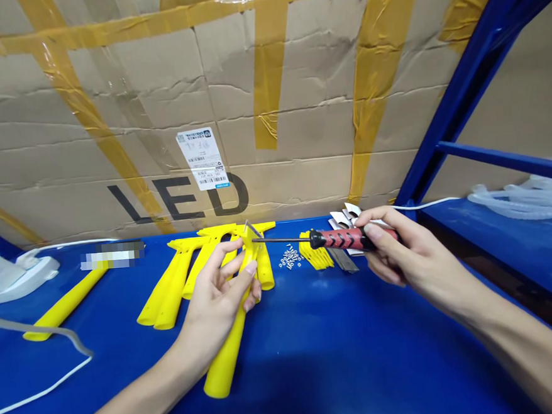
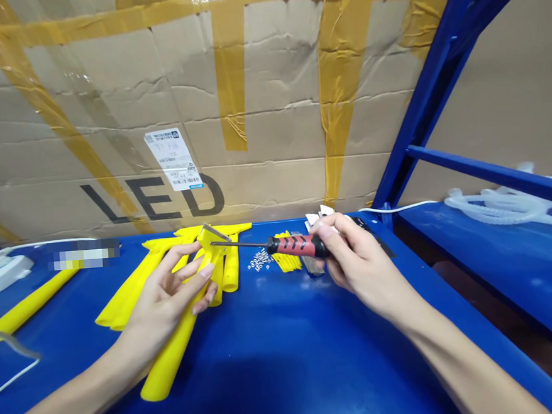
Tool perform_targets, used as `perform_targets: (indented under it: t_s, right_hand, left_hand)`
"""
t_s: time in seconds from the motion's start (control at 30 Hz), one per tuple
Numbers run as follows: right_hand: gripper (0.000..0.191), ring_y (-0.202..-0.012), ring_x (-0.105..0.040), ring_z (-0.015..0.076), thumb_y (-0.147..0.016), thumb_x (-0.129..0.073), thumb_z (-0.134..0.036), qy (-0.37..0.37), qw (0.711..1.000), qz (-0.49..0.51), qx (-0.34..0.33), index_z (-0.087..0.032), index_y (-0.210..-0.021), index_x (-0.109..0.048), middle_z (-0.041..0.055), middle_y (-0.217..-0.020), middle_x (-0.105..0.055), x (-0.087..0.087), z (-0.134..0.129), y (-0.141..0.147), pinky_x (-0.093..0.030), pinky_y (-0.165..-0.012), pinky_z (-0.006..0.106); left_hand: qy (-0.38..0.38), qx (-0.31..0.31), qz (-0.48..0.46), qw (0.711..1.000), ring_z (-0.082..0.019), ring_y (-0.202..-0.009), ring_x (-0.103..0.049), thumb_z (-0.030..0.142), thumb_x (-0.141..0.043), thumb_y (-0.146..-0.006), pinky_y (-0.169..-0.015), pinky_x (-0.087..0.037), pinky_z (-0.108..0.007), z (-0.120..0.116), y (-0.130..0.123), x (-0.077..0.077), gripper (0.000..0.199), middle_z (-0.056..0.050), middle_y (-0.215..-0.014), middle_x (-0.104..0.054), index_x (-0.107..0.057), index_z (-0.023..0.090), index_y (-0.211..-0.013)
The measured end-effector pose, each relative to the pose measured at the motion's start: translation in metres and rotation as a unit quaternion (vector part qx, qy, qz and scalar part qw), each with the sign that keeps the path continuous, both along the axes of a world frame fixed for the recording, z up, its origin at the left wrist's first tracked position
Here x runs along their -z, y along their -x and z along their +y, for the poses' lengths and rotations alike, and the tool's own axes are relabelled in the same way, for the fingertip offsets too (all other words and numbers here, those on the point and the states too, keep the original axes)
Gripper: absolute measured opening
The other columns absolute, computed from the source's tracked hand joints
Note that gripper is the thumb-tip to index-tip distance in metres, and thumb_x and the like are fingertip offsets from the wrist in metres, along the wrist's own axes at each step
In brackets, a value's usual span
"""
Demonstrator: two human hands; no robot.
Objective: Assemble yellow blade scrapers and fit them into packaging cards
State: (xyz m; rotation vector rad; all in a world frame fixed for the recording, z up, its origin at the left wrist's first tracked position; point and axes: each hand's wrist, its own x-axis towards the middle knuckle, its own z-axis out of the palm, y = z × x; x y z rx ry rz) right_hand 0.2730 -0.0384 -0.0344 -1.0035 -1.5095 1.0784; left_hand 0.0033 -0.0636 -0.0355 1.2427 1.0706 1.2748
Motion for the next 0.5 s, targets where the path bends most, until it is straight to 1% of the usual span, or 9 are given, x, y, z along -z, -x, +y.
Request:
perform_targets:
  t_s: [0.03,0.07,0.13,0.2,0.27,0.33,0.37,0.43,0.5]
  right_hand:
    - [0.034,-0.036,-0.032,0.0068,-0.097,-0.054,-0.058,0.014,1.000,-0.013,0.019,-0.025,-0.100,-0.054,-0.0070,-0.052,-0.047,0.0008,0.0006,0.0003,-0.022,-0.036,0.020]
    - [0.036,-0.035,-0.035,0.0069,-0.097,-0.052,-0.061,0.025,0.999,-0.016,0.029,-0.025,-0.100,-0.055,-0.0049,-0.056,-0.052,0.0012,0.0012,0.0004,-0.024,-0.035,0.021]
    - [0.035,-0.045,-0.052,0.0105,-0.095,-0.057,-0.059,0.030,0.999,0.020,0.012,-0.026,-0.106,-0.056,0.0016,-0.078,-0.064,0.0009,0.0016,-0.0003,-0.039,-0.041,0.024]
    - [0.034,-0.065,-0.064,0.0149,-0.090,-0.070,-0.049,0.010,0.997,0.067,-0.028,-0.029,-0.114,-0.056,0.0041,-0.100,-0.066,-0.0008,0.0011,-0.0015,-0.053,-0.057,0.030]
    - [0.033,-0.066,-0.062,0.0140,-0.089,-0.073,-0.045,-0.022,0.997,0.067,-0.042,-0.029,-0.113,-0.057,0.0016,-0.092,-0.065,-0.0020,0.0004,-0.0022,-0.053,-0.061,0.029]
    - [0.027,-0.050,-0.051,0.0098,-0.094,-0.064,-0.050,-0.041,0.999,0.011,-0.002,-0.025,-0.104,-0.057,-0.0036,-0.069,-0.055,-0.0018,0.0003,-0.0019,-0.044,-0.048,0.024]
    - [0.030,-0.043,-0.045,0.0082,-0.097,-0.056,-0.054,-0.038,0.999,-0.022,0.024,-0.024,-0.099,-0.056,-0.0054,-0.062,-0.049,-0.0013,0.0003,-0.0016,-0.037,-0.042,0.022]
    - [0.037,-0.039,-0.041,0.0074,-0.099,-0.047,-0.059,-0.023,0.997,-0.053,0.052,-0.023,-0.096,-0.055,-0.0053,-0.062,-0.048,-0.0004,0.0004,-0.0013,-0.032,-0.037,0.022]
    - [0.033,-0.049,-0.053,0.0107,-0.098,-0.053,-0.057,-0.017,0.999,-0.032,0.018,-0.024,-0.101,-0.056,-0.0015,-0.075,-0.056,-0.0006,-0.0002,-0.0017,-0.044,-0.046,0.025]
  left_hand:
    - [0.002,0.000,0.002,1.000,-0.008,-0.052,-0.050,0.034,-0.075,-0.084,-0.049,-0.039,-0.019,0.0000,-0.0001,0.0004,0.042,0.004,-0.064,-0.061,-0.045,0.022,-0.112]
    - [0.003,0.002,0.004,1.000,-0.009,-0.053,-0.051,0.034,-0.075,-0.085,-0.049,-0.039,-0.019,0.0000,0.0001,0.0009,0.042,0.004,-0.064,-0.061,-0.045,0.022,-0.112]
    - [0.001,0.008,0.011,1.000,-0.008,-0.052,-0.050,0.034,-0.072,-0.087,-0.049,-0.039,-0.019,0.0003,0.0006,0.0020,0.039,0.004,-0.064,-0.061,-0.044,0.023,-0.112]
    - [-0.001,0.014,0.016,1.000,-0.007,-0.051,-0.048,0.034,-0.070,-0.090,-0.050,-0.039,-0.018,0.0006,0.0011,0.0028,0.037,0.004,-0.064,-0.062,-0.042,0.024,-0.111]
    - [-0.003,0.020,0.016,1.000,-0.007,-0.052,-0.049,0.033,-0.069,-0.090,-0.050,-0.039,-0.018,0.0006,0.0010,0.0029,0.036,0.004,-0.065,-0.063,-0.041,0.024,-0.111]
    - [-0.003,0.027,0.012,1.000,-0.008,-0.052,-0.050,0.032,-0.069,-0.090,-0.049,-0.039,-0.017,0.0002,0.0004,0.0024,0.036,0.005,-0.066,-0.063,-0.040,0.025,-0.110]
    - [-0.003,0.029,0.010,1.000,-0.008,-0.053,-0.050,0.032,-0.069,-0.090,-0.049,-0.039,-0.017,0.0000,0.0002,0.0019,0.036,0.005,-0.066,-0.063,-0.040,0.025,-0.109]
    - [-0.004,0.031,0.012,0.999,-0.008,-0.052,-0.050,0.033,-0.068,-0.091,-0.049,-0.039,-0.017,-0.0003,0.0005,0.0009,0.035,0.005,-0.065,-0.063,-0.039,0.025,-0.108]
    - [-0.010,0.028,0.017,0.999,-0.007,-0.051,-0.048,0.033,-0.067,-0.092,-0.051,-0.040,-0.017,-0.0001,0.0018,-0.0002,0.034,0.006,-0.063,-0.062,-0.038,0.025,-0.109]
